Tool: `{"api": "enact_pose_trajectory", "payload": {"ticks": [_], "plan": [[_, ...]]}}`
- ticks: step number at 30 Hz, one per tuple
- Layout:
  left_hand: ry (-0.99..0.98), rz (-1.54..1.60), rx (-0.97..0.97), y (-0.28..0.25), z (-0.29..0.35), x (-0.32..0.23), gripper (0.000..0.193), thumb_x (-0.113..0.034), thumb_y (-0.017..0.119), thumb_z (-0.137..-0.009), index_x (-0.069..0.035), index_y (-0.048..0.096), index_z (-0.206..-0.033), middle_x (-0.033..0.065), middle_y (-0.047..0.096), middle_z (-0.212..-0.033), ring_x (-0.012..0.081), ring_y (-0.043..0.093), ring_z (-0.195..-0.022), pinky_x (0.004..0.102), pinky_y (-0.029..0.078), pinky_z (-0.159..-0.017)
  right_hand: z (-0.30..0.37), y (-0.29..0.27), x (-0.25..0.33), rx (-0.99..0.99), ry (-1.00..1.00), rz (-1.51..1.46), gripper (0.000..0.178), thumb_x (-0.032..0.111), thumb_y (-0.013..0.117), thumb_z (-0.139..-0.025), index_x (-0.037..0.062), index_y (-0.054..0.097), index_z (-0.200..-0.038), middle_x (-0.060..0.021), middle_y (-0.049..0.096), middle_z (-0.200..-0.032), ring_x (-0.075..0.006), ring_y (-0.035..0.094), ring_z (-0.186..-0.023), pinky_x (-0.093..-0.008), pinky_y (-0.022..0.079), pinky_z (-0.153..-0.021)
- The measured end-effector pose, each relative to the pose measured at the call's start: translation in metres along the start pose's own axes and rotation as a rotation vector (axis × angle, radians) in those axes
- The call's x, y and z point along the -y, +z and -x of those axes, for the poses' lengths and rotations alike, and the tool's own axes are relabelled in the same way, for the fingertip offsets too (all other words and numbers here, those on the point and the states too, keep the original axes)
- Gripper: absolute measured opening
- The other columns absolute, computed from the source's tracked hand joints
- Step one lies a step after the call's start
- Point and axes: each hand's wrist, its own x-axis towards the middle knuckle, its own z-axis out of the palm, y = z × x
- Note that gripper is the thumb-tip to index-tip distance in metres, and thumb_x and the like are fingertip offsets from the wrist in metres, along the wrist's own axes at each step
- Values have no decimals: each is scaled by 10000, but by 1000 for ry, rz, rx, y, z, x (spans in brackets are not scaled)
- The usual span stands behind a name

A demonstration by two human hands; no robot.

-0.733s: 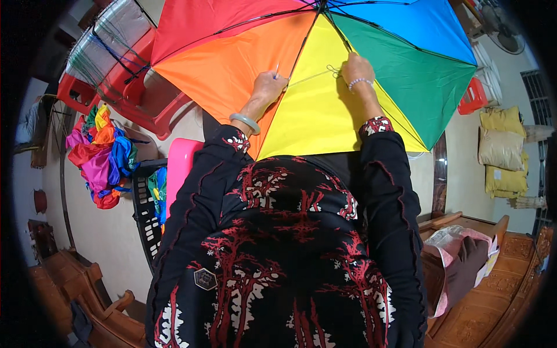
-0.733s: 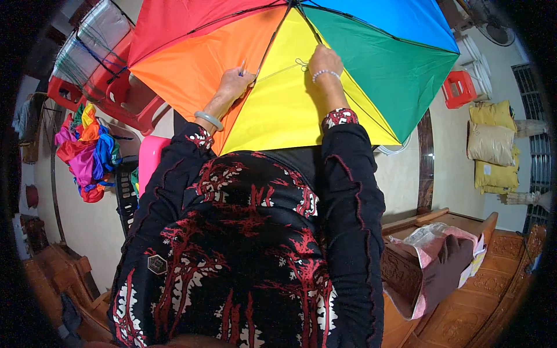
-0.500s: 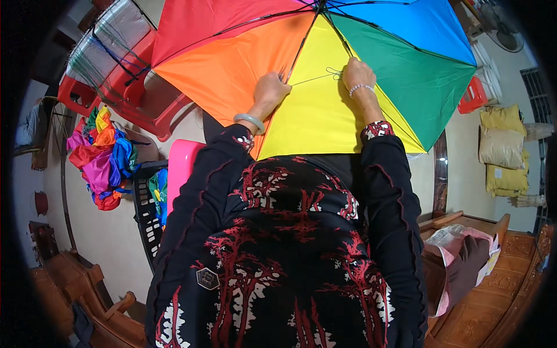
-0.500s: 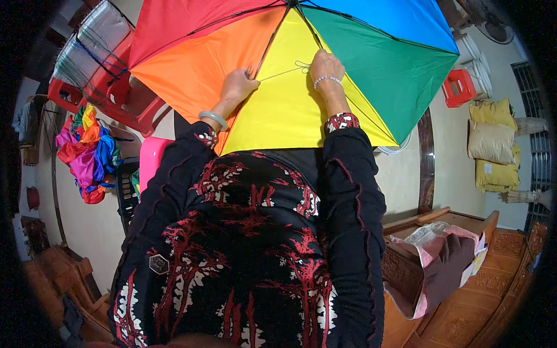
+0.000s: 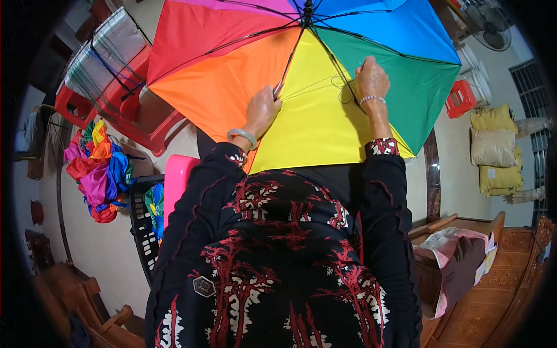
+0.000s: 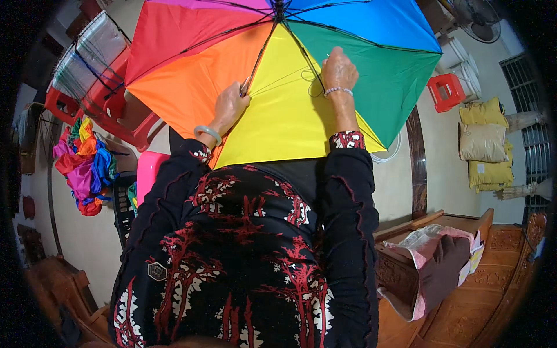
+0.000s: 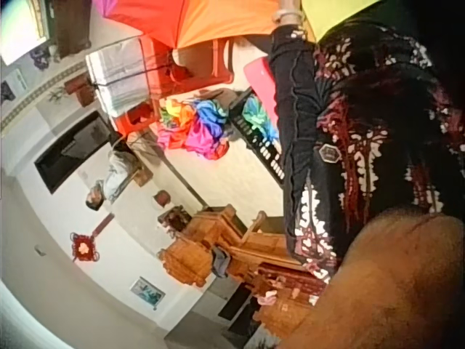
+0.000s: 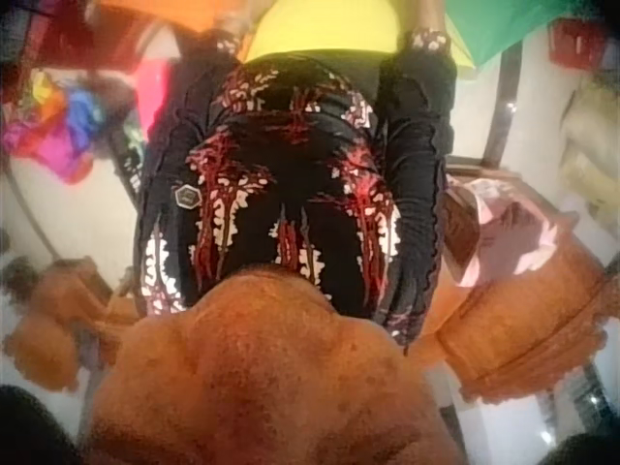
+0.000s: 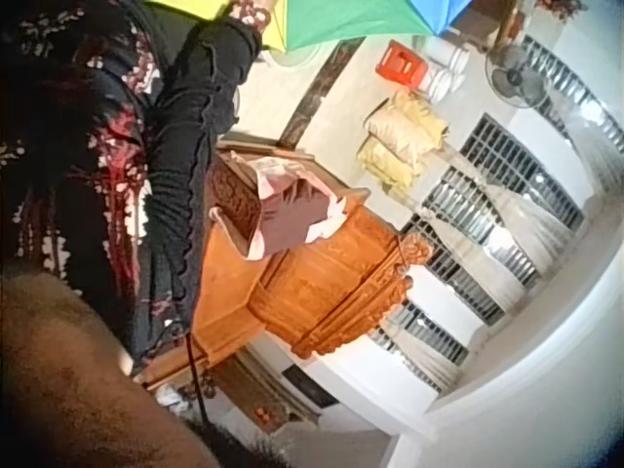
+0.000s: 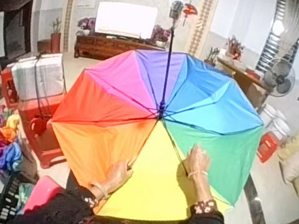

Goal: The person is repairing or assembling a rainbow-colored umbrella, securing the fabric to the spokes and trimming excess material.

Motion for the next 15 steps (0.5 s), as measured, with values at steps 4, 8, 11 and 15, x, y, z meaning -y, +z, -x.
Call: {"api": "enact_pose_trajectory", "payload": {"ticks": [4,8,11,15], "plan": [[331,231,-137,6,0,0,223,-157,603,-729,-6,563,-888,168,602,-729,320,589,-677,400,457,-602,1,-9,2,-93,-4,-85,91,143,567,-741,64,526,-756,-162,608,-697,-356,599,-648,-444,473,-542],[374,293,-77,14,-4,3,203,-148,616,-733,-20,567,-881,129,582,-697,273,575,-650,343,447,-592,-2,-10,5,-147,-23,-158,101,162,565,-753,72,521,-768,-150,602,-688,-347,591,-634,-448,458,-536],[374,389,26,16,-7,4,211,-159,617,-740,-13,560,-882,115,536,-629,227,556,-620,333,444,-594,-4,-9,6,-174,-25,-203,101,177,538,-778,76,531,-785,-155,605,-688,-335,589,-638,-444,450,-546],[270,599,-13,12,-9,3,141,-165,589,-752,-31,545,-752,81,545,-608,194,528,-543,319,411,-510,-2,0,5,-223,-85,-269,84,162,527,-786,79,532,-795,-149,601,-669,-341,585,-628,-435,449,-541]]}}
